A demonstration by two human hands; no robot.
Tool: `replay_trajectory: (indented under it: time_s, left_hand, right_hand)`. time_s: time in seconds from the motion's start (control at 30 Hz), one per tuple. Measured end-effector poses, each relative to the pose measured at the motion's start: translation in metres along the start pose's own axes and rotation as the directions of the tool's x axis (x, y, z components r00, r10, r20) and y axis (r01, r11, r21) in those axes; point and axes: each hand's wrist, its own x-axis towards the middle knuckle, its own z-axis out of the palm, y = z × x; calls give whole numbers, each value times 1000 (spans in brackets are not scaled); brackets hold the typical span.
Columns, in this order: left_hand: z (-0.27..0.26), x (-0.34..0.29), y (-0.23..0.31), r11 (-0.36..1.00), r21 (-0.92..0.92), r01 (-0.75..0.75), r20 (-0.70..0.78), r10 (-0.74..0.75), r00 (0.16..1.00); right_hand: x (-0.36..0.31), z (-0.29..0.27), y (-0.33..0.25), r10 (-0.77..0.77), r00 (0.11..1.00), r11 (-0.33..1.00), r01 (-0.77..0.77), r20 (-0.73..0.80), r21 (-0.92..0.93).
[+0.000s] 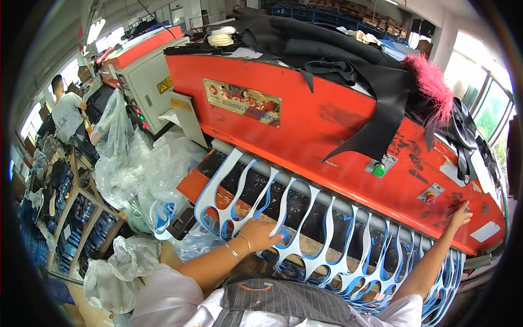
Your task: Using a hydraulic press machine to cut shoe components from a sheet of material.
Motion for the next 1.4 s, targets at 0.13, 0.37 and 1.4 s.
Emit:
replay_trajectory:
  time_s: [0.13,0.37,1.4]
  left_hand:
    - [23,-10,-1,995,76,65,-144,-54,988]
    - [18,-31,0,995,87,47,-178,-31,984]
    - [-74,-35,-221,797,-126,-591,-73,586,807]
  right_hand:
    - [-120,-6,-124,-497,824,858,513,-271,-12]
    - [-396,-11,-318,-767,641,245,306,-9,920]
    - [-680,13,-267,-926,-230,289,75,299,954]
